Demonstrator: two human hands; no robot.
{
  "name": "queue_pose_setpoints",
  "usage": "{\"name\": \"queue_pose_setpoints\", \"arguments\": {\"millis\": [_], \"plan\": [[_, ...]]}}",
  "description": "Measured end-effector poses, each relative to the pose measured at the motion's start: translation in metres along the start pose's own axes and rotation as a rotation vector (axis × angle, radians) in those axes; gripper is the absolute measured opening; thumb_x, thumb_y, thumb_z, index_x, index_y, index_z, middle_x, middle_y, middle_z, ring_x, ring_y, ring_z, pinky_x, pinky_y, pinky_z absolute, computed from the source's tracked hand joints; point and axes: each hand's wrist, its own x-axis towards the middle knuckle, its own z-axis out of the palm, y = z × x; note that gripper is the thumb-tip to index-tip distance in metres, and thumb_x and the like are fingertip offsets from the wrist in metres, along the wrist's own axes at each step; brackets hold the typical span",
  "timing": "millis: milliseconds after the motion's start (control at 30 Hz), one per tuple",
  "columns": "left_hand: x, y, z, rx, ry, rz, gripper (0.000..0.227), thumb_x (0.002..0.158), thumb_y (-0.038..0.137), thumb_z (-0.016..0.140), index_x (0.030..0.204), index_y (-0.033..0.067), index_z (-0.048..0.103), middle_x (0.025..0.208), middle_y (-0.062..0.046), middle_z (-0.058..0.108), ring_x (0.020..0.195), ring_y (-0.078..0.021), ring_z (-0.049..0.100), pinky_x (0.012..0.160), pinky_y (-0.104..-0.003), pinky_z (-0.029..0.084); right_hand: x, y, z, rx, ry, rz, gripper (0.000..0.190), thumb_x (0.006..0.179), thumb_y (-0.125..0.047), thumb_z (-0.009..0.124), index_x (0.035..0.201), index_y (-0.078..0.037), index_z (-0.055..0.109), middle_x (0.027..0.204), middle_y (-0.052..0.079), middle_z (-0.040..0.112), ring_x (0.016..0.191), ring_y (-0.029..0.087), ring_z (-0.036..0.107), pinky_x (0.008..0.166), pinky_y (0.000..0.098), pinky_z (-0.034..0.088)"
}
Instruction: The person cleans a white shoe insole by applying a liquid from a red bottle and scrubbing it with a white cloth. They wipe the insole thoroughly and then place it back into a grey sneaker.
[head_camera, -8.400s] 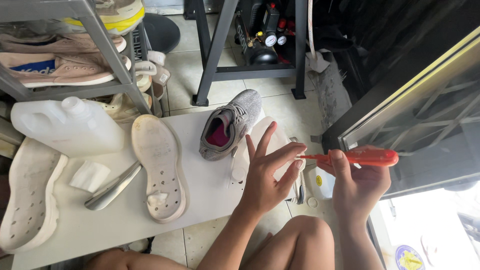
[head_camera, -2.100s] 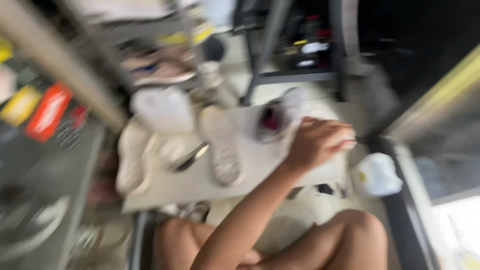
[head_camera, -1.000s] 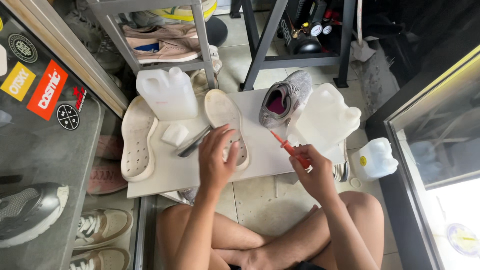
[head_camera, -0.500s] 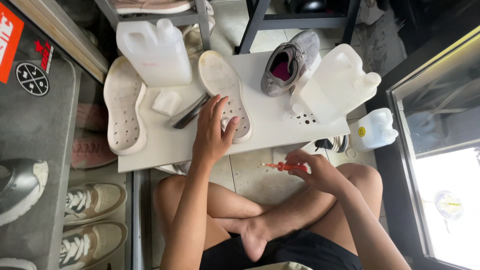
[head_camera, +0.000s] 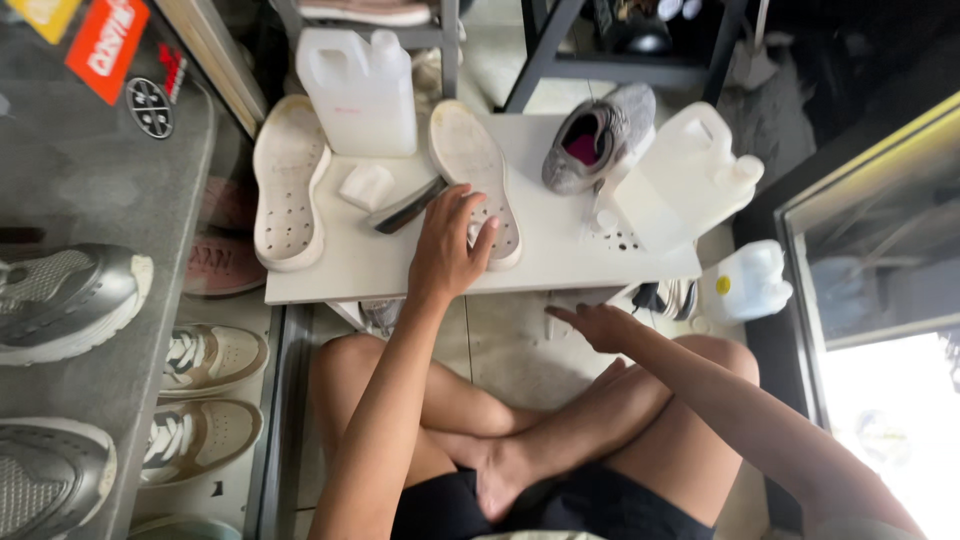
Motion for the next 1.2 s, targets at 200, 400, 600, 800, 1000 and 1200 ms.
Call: {"name": "queue_pose_setpoints", "arguments": {"millis": [200, 400, 600, 800, 1000, 1200], "plan": [[-0.001, -0.003, 0.002, 0.074, 0.015, 0.03, 0.04, 0.092, 0.043, 0.047, 0.112, 0.0099, 0.056, 0.115, -0.015, 0.053, 0.112, -0.0304, 0.055, 0.098, -0.041, 0.043, -0.01, 0.059, -0.008, 0.164, -0.309, -0.107, 0.062, 0.08, -0.023, 0.067, 0.133, -0.024, 0.034, 0.097, 0.006, 0.062, 0.089, 0.027, 0.066, 0.079, 0.0381, 0.055], [0.002, -0.008, 0.01, 0.089, 0.095, 0.192, 0.028, 0.088, 0.029, 0.056, 0.104, 0.0062, 0.06, 0.108, -0.017, 0.054, 0.107, -0.0344, 0.056, 0.096, -0.044, 0.042, -0.049, 0.106, -0.042, 0.398, -0.502, 0.048, 0.044, 0.079, -0.017, 0.067, 0.122, -0.014, 0.055, 0.108, 0.012, 0.064, 0.104, 0.031, 0.062, 0.088, 0.0411, 0.05], [0.002, 0.004, 0.02, 0.107, 0.029, 0.275, 0.027, 0.088, 0.021, 0.057, 0.109, 0.0039, 0.061, 0.113, -0.021, 0.052, 0.107, -0.0389, 0.054, 0.093, -0.046, 0.04, -0.103, 0.092, 0.013, 0.794, -0.21, 0.396, 0.051, 0.082, -0.029, 0.063, 0.127, -0.015, 0.042, 0.102, 0.016, 0.067, 0.102, 0.039, 0.062, 0.091, 0.0504, 0.047], [0.002, 0.009, 0.023, 0.181, 0.055, 0.27, 0.031, 0.095, 0.027, 0.05, 0.114, 0.0063, 0.062, 0.116, -0.018, 0.053, 0.104, -0.036, 0.056, 0.09, -0.045, 0.041, -0.114, 0.055, 0.071, 0.934, -0.21, 0.648, 0.076, 0.081, -0.025, 0.067, 0.143, -0.036, 0.025, 0.093, 0.015, 0.067, 0.093, 0.037, 0.065, 0.081, 0.0474, 0.052], [0.003, 0.014, 0.018, 0.099, 0.071, 0.246, 0.036, 0.094, 0.027, 0.049, 0.119, 0.0038, 0.056, 0.116, -0.02, 0.053, 0.102, -0.0397, 0.056, 0.086, -0.048, 0.044, -0.129, 0.047, 0.111, 1.033, -0.2, 0.7, 0.073, 0.079, -0.021, 0.063, 0.142, -0.033, 0.027, 0.086, 0.019, 0.067, 0.071, 0.032, 0.068, 0.064, 0.0406, 0.056], [0.006, 0.018, 0.014, 0.06, 0.082, 0.266, 0.044, 0.094, 0.028, 0.048, 0.127, -0.002, 0.048, 0.114, -0.024, 0.053, 0.102, -0.0416, 0.055, 0.087, -0.049, 0.044, -0.154, 0.038, 0.114, 1.093, -0.256, 0.763, 0.061, 0.081, -0.023, 0.058, 0.137, -0.028, 0.034, 0.086, 0.025, 0.063, 0.068, 0.033, 0.069, 0.058, 0.0416, 0.058]]}}
